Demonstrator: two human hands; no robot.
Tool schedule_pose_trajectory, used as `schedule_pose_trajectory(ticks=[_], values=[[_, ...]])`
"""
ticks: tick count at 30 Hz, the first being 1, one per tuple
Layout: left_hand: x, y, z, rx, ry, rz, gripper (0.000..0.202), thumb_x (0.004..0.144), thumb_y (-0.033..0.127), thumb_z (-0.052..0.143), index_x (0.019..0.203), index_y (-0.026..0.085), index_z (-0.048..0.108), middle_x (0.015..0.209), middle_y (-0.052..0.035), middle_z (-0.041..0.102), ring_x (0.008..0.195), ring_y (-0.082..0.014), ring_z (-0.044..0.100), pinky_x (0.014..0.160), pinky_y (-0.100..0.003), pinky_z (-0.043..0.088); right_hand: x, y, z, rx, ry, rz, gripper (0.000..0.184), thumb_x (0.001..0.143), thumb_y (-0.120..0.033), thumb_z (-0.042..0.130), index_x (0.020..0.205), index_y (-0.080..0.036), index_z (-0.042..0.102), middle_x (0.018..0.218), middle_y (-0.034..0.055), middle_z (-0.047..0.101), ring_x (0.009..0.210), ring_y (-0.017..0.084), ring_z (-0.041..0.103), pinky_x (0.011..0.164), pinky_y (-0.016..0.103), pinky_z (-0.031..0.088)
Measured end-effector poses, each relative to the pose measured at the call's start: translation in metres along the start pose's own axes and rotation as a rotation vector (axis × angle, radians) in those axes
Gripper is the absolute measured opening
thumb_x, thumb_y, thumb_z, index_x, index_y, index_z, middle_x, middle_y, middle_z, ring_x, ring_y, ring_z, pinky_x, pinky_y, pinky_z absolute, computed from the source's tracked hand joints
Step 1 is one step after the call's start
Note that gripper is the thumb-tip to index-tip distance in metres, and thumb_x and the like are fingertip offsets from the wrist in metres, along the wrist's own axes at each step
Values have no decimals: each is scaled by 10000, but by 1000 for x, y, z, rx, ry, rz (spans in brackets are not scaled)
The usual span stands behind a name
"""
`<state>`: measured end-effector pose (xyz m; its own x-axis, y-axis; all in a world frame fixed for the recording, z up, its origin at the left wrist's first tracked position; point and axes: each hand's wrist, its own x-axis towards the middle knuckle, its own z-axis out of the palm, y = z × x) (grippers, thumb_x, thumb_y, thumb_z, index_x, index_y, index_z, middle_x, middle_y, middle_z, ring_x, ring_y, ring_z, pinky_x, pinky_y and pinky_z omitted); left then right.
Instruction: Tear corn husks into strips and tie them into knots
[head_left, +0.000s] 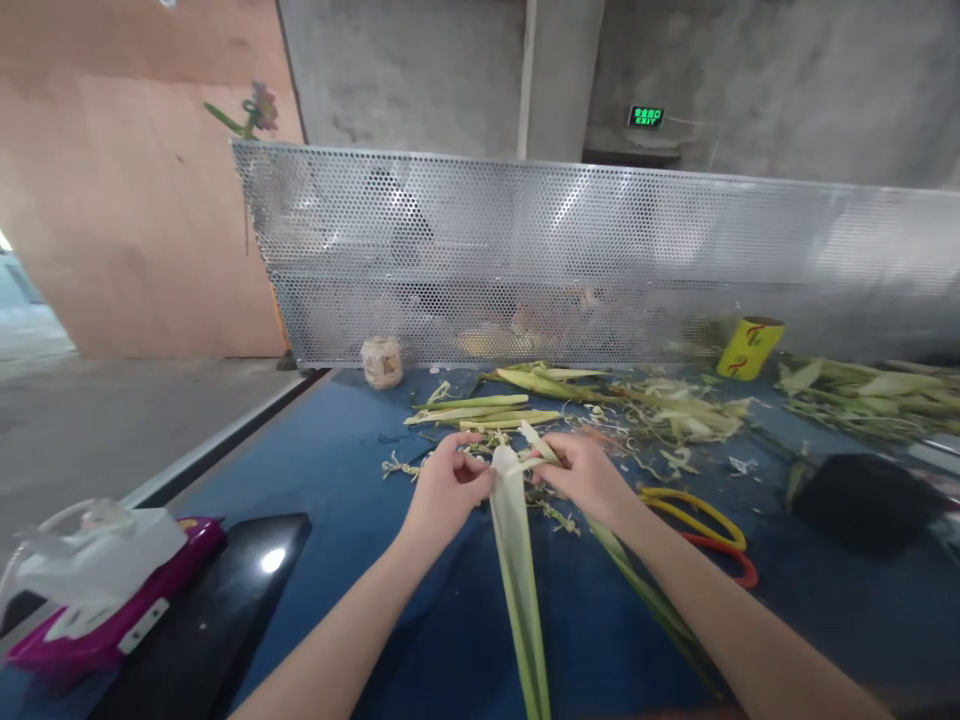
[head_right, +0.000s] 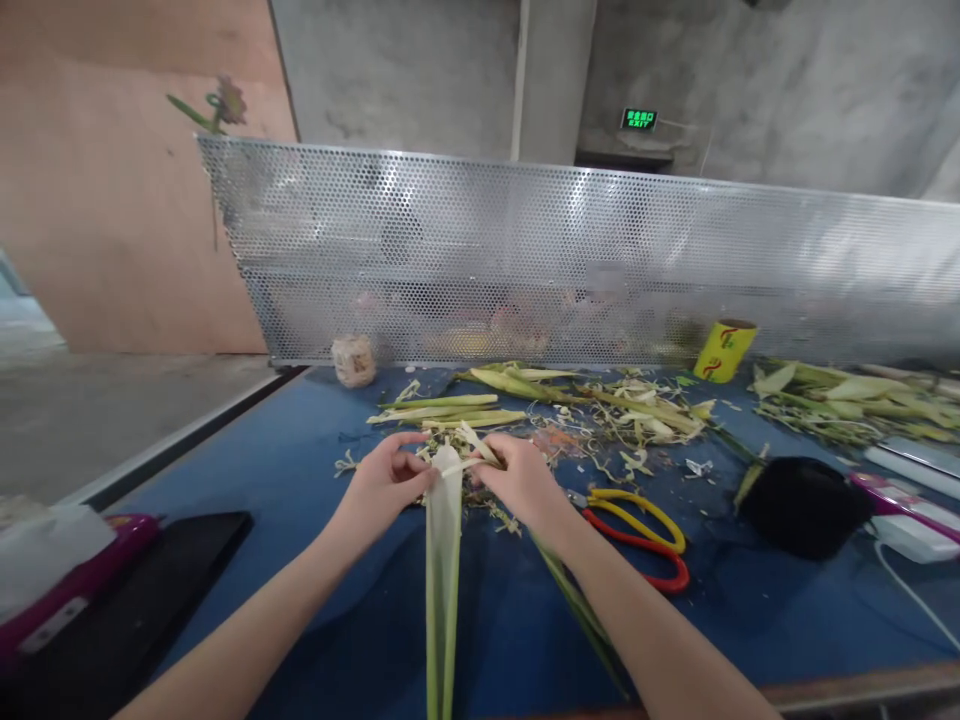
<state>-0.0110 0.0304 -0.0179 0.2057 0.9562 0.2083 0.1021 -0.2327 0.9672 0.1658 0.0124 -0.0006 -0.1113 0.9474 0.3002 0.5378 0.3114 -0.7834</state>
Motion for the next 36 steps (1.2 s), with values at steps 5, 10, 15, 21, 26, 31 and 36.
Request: schedule_pose_trajectory(ticks=[5,10,15,21,26,31,36], values=[[-8,3,4,-18,-76,16,373,619,166,586,975,176,477,580,66,551,557,-120,552,586,-251,444,3,1,-13,-159,181,59,89,647,-180,494,682,-176,576,591,-17,599,453,112,467,486,220,341],[-13,5,5,-10,-106,26,336,629,171,573,953,179,488,621,47,559,604,-129,554,630,-267,452,21,11,-43,-269,377,166,210,705,-233,509,827,-148,658,633,23,635,564,161,553,543,245,377],[-12,-2,7,9,-139,37,331,632,194,575,954,181,499,628,40,566,592,-134,543,621,-273,440,56,27,-109,-417,575,364,143,746,-151,538,692,-84,653,617,82,611,697,216,590,649,306,395],[-14,-4,11,-1,-188,31,350,630,181,568,974,169,507,676,21,580,581,-122,523,616,-271,433,59,27,-137,-356,567,454,164,784,-231,576,715,-86,606,722,85,598,641,144,551,576,266,415],[-17,5,12,-34,-111,31,323,660,199,564,976,170,504,694,11,592,616,-125,529,612,-260,432,32,4,-71,-38,215,400,268,806,-348,497,738,-118,614,621,36,552,376,42,333,369,208,264],[-13,5,10,-92,7,16,298,667,226,579,941,174,474,646,22,578,533,-120,517,496,-247,444,5,-18,2,182,-84,364,341,730,-498,551,690,-159,541,462,-57,395,336,33,259,324,181,216],[-8,3,6,-146,79,-2,276,678,199,572,919,175,439,617,49,558,462,-93,503,472,-240,464,5,-14,20,202,-190,227,302,665,-422,637,621,-178,464,394,-91,343,315,43,305,335,181,250]])
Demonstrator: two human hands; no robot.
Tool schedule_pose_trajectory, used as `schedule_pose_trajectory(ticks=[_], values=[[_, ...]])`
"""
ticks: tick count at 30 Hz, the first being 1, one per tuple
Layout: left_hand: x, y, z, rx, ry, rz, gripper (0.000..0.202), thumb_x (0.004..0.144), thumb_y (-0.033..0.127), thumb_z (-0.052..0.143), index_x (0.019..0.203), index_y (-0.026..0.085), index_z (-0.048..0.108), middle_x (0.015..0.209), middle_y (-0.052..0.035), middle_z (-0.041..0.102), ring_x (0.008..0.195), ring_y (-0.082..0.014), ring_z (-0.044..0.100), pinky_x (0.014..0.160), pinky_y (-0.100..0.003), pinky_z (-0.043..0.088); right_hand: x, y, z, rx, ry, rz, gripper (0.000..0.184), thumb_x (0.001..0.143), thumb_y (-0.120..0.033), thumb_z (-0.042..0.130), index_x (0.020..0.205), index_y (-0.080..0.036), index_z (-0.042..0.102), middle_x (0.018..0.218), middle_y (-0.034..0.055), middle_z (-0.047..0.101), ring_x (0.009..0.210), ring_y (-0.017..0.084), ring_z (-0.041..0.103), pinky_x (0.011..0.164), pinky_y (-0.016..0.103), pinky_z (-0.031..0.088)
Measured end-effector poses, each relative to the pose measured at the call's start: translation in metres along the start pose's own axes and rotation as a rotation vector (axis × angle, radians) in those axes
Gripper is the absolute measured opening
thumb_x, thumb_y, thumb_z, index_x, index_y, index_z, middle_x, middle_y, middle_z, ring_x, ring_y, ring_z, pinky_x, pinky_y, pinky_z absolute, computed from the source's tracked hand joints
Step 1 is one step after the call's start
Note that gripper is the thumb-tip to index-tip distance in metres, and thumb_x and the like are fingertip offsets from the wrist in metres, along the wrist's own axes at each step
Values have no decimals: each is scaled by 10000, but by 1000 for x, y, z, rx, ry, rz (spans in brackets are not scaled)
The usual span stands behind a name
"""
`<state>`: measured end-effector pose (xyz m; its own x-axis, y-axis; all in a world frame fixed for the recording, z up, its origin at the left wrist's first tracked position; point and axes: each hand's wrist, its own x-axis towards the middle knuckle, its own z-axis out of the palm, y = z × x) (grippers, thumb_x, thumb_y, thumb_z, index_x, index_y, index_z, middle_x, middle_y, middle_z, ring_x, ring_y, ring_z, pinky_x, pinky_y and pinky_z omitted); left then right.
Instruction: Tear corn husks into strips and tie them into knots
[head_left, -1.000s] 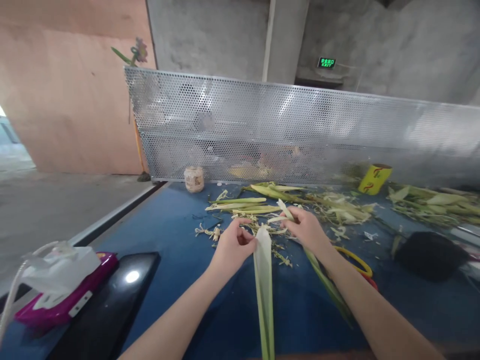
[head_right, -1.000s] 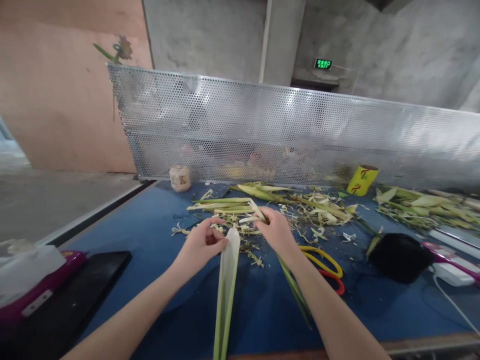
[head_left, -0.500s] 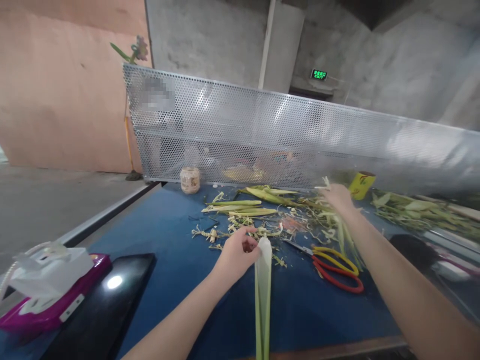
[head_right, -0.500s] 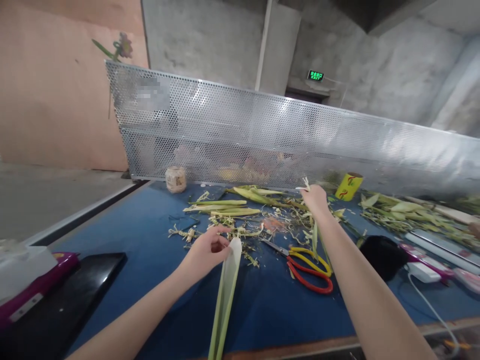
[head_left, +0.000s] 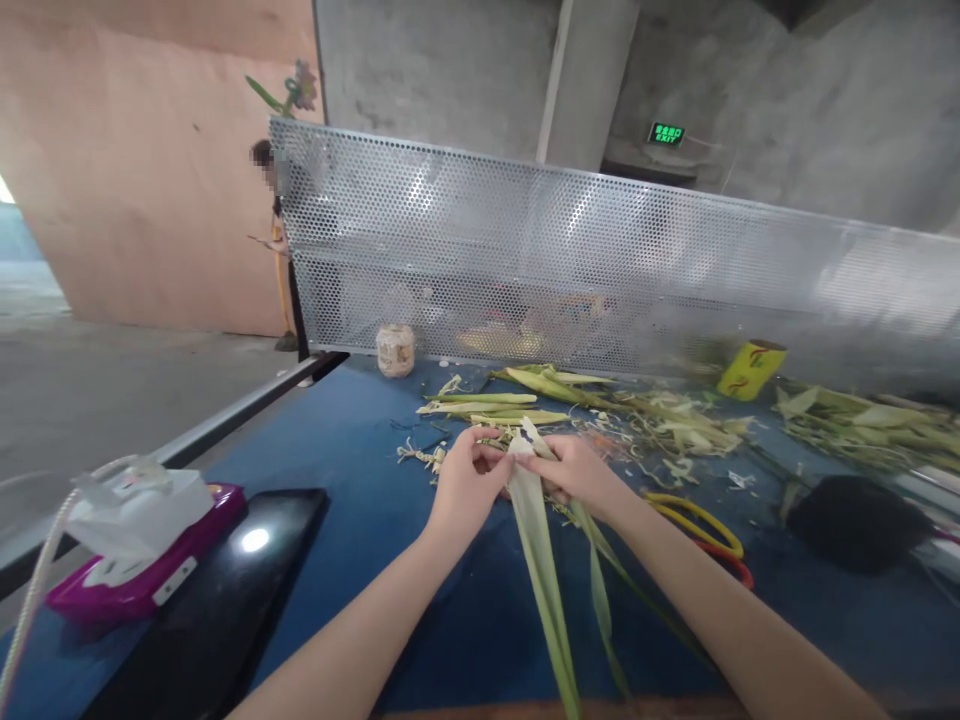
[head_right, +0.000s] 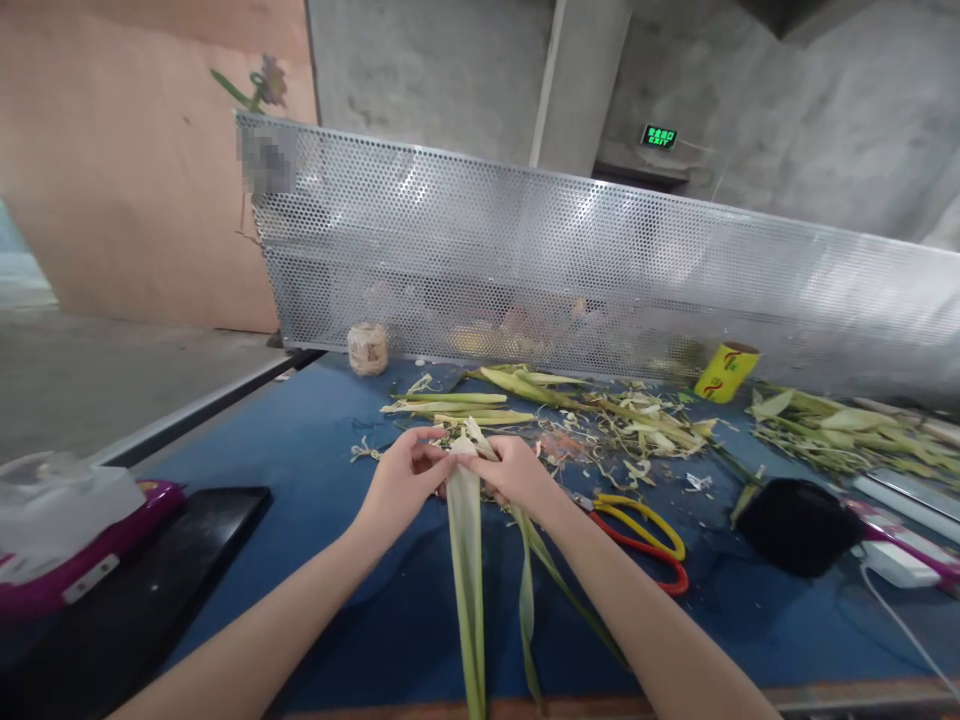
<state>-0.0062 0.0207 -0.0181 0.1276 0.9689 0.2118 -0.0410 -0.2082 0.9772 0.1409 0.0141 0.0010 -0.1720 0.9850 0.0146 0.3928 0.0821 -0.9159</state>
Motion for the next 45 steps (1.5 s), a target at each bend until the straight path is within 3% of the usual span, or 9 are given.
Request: schedule_pose_trajectory(ticks=[9,15,18,22,27,40,45], values=[[0,3,4,26,-180,-88,374,634,154,632,977,140,481,566,49,588,419,-101,525,452,-243,461,-3,19,-13,23,51,-24,186,693,-324,576,625,-169,497,387,-93,344,332,43,284,354,179,224],[-1,3,4,50,-166,-83,370,666,169,614,1004,137,467,563,63,569,429,-92,536,482,-239,469,-10,14,-14,-207,-18,-60,220,700,-376,569,680,-160,539,482,-56,434,387,77,400,380,194,296],[-1,2,6,57,-188,-121,417,652,168,629,1033,124,465,591,53,577,448,-94,540,480,-243,477,-12,13,-15,-251,19,-71,213,719,-360,546,692,-149,560,491,-47,440,409,77,402,396,191,289],[-1,3,7,57,-193,-140,451,645,171,642,1054,119,461,595,53,576,443,-95,540,472,-244,478,-12,14,-15,-260,71,-97,193,712,-330,551,718,-140,582,540,-34,466,457,80,406,420,186,290],[-1,6,5,130,-183,-146,469,654,164,636,1081,111,452,609,38,601,440,-99,558,492,-243,475,-14,14,-15,-206,-6,-112,225,707,-348,572,791,-140,592,576,-32,477,473,83,414,456,195,311],[-4,6,6,104,-184,-129,507,638,175,643,1092,119,425,536,75,559,429,-105,552,502,-245,455,-13,16,-12,-241,59,-137,160,714,-283,543,747,-141,610,630,-13,516,570,110,429,510,201,305],[-4,1,9,75,-177,-101,470,647,165,619,1064,141,404,537,94,524,421,-94,531,481,-235,446,-18,14,-6,-338,150,-202,98,719,-215,512,723,-146,581,672,6,556,630,133,481,557,208,333]])
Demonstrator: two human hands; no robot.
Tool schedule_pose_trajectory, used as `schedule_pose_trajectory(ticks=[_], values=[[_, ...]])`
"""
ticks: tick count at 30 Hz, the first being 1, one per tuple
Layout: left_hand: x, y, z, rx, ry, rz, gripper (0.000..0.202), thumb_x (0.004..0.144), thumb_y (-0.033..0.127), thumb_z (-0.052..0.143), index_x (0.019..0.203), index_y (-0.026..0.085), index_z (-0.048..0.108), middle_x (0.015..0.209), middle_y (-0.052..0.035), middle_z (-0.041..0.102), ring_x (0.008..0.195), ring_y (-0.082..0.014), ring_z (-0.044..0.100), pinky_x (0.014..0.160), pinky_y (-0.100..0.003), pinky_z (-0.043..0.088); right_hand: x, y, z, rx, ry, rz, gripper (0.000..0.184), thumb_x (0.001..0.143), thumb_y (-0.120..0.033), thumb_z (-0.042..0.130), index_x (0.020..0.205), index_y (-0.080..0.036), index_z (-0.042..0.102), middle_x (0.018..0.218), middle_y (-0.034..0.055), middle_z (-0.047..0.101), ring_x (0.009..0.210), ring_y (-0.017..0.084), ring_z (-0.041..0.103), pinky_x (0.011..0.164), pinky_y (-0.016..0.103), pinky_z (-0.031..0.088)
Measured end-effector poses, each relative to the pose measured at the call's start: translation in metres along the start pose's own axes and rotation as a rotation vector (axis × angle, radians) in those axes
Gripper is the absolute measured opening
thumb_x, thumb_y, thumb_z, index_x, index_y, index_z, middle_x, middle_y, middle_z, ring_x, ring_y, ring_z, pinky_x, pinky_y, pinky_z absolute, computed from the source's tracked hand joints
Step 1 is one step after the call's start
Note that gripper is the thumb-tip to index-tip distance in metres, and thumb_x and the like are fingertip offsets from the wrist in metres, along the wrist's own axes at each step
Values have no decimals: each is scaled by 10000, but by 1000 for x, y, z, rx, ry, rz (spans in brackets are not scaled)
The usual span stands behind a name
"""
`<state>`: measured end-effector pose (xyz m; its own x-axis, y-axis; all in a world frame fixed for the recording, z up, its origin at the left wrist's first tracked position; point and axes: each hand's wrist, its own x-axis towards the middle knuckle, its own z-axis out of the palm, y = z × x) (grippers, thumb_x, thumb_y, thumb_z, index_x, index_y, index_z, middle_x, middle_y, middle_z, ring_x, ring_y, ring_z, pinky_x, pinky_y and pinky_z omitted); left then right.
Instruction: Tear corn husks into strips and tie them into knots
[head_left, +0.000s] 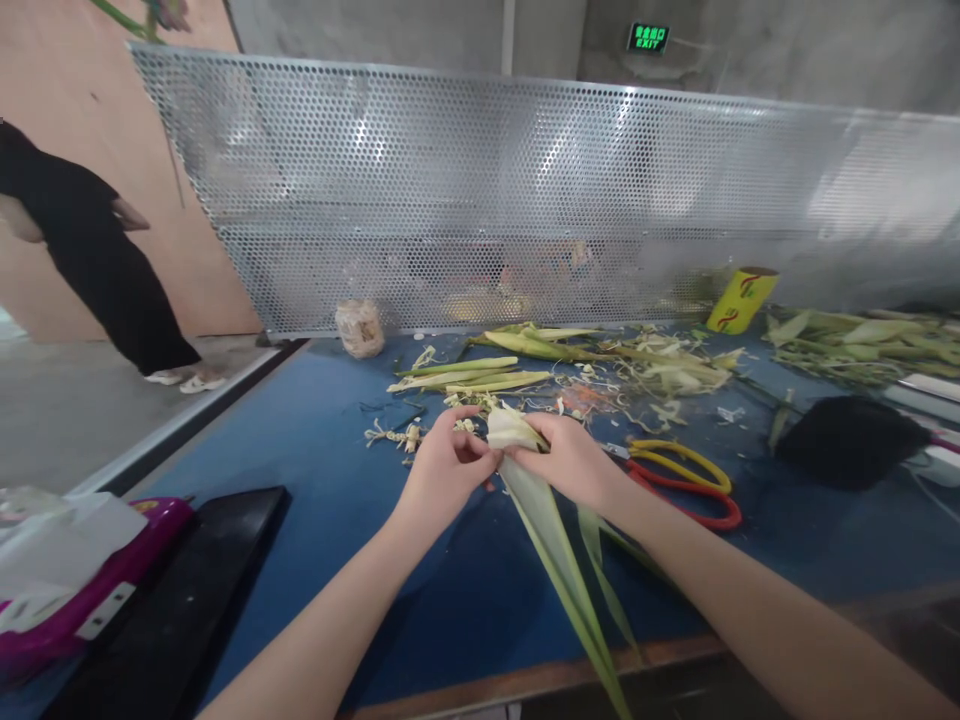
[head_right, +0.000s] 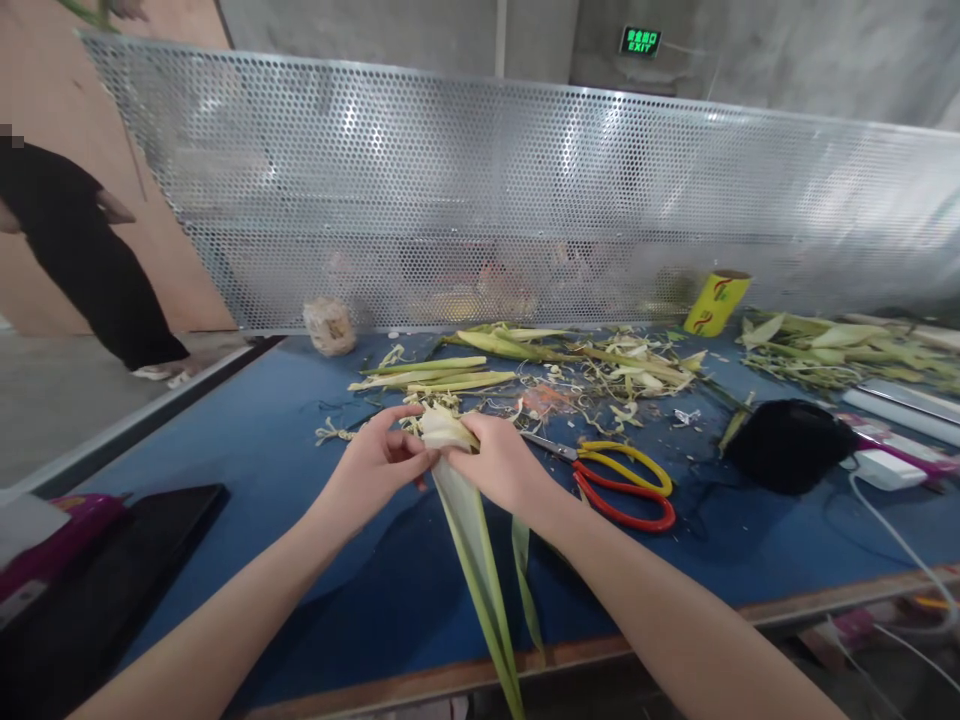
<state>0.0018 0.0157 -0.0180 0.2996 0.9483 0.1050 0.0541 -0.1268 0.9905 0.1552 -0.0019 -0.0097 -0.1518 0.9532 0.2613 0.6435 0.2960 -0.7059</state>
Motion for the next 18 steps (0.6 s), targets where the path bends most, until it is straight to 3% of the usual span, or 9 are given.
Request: schedule_pose_trajectory(ticks=[6,9,13,18], values=[[0,1,-1,56,22,3,477,645,180,625,1072,126,419,530,79,543,410,-90,509,456,-226,431,-1,-2,1,-58,31,-47,112,715,-204,496,611,-165,494,571,-26,455,557,106,410,503,200,288],[-1,5,-4,19,53,23,498,668,200,616,1114,123,409,570,53,589,411,-88,518,470,-233,445,4,2,-4,10,40,-21,98,714,-231,510,658,-158,544,586,-25,487,552,102,409,509,200,297],[-1,7,-3,7,82,28,525,625,165,648,1102,144,431,587,52,582,457,-99,539,445,-221,450,8,3,-11,150,-42,12,83,674,-196,533,716,-153,589,638,-17,544,565,104,441,522,195,325],[1,5,7,-123,65,-83,506,656,247,637,1089,122,406,593,23,588,536,-146,588,408,-240,466,9,-1,-9,33,87,17,118,710,-251,522,684,-153,583,637,-2,544,618,130,461,554,207,340]])
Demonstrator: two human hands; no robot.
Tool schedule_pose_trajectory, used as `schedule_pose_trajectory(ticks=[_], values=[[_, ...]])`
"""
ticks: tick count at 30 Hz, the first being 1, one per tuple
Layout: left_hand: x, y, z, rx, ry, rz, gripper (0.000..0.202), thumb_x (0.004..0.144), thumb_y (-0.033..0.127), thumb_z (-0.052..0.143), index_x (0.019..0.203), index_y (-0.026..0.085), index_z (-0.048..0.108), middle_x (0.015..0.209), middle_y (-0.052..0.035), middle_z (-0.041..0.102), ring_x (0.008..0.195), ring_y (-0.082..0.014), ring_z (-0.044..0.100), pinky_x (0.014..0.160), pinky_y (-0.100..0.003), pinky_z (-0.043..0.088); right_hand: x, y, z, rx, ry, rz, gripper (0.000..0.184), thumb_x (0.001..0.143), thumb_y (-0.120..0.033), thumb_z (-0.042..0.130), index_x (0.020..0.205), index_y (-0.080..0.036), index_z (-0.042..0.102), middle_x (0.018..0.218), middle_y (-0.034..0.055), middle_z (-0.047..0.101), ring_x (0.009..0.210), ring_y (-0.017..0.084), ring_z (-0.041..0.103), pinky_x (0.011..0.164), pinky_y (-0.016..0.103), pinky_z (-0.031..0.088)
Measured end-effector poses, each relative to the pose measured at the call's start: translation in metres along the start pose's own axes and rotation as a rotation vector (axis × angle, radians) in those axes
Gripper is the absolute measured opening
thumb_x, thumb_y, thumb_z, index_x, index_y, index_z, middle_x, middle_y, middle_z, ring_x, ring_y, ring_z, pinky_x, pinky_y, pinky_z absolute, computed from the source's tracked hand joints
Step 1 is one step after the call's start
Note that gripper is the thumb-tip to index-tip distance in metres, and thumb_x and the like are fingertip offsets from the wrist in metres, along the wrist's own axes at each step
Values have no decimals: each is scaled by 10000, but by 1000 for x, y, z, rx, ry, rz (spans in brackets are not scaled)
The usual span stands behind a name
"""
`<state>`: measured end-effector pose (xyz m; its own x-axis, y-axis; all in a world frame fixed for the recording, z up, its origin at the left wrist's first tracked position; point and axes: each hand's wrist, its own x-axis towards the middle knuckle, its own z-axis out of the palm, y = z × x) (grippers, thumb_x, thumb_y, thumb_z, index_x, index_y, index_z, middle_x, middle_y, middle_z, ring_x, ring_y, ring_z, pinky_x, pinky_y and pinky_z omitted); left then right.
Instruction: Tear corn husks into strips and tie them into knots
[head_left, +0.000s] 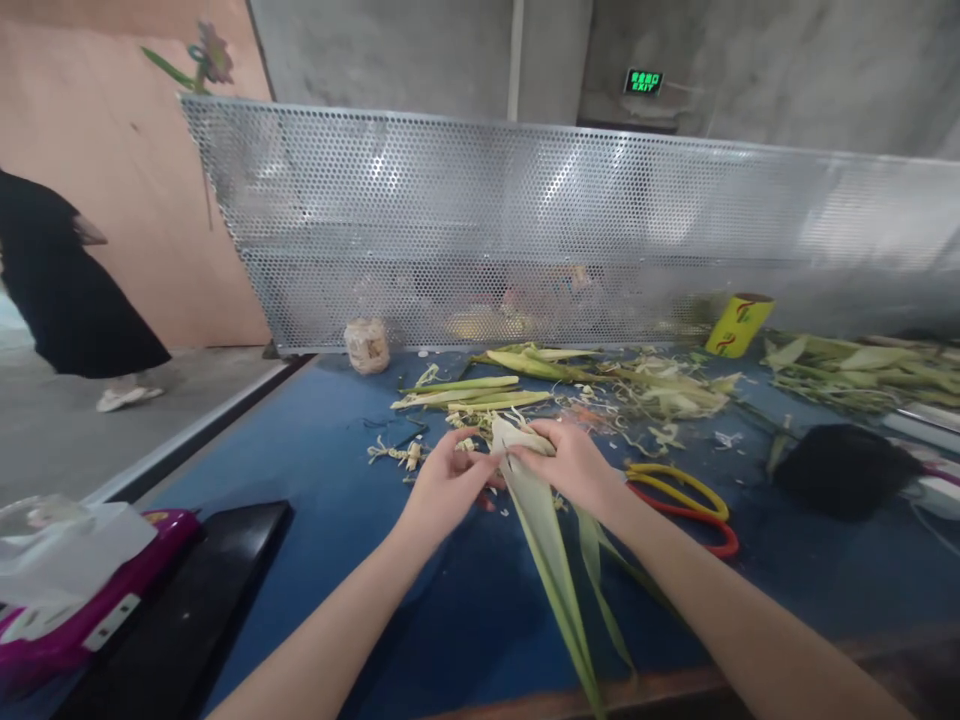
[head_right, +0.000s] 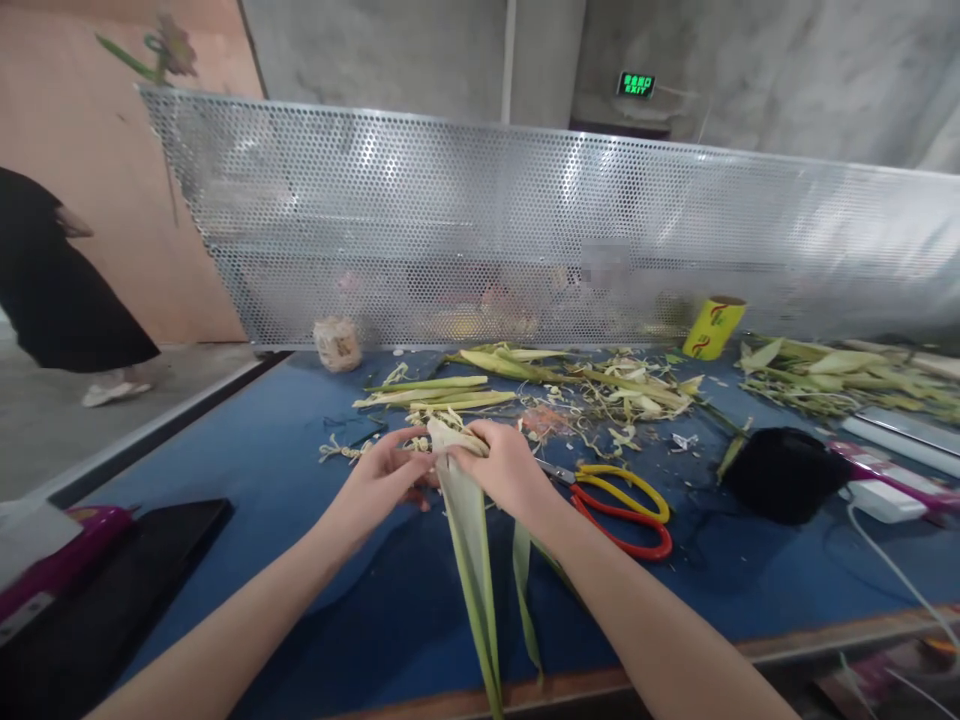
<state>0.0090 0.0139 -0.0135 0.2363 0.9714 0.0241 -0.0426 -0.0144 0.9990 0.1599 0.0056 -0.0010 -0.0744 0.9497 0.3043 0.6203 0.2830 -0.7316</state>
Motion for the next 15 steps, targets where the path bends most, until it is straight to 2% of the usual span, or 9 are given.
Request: schedule_pose_trajectory(ticks=[6,11,15], values=[[2,-7,0,53,-81,60,540,615,283,679,1053,132,401,540,63,581,401,-107,526,441,-257,470,1,-1,0,-12,7,16,129,716,-267,512,695,-159,579,639,-3,550,606,134,466,549,216,343],[3,-6,-3,20,-87,88,546,621,299,682,1051,144,385,578,59,594,419,-102,535,462,-250,457,1,2,-3,21,-97,50,148,677,-299,569,681,-152,579,618,-12,525,583,122,464,506,203,321],[1,-1,-2,-4,-87,78,590,599,295,697,1076,133,389,565,66,585,411,-96,525,468,-243,441,1,2,-6,34,-50,60,136,676,-291,567,659,-155,565,558,-32,480,506,96,413,467,202,298]])
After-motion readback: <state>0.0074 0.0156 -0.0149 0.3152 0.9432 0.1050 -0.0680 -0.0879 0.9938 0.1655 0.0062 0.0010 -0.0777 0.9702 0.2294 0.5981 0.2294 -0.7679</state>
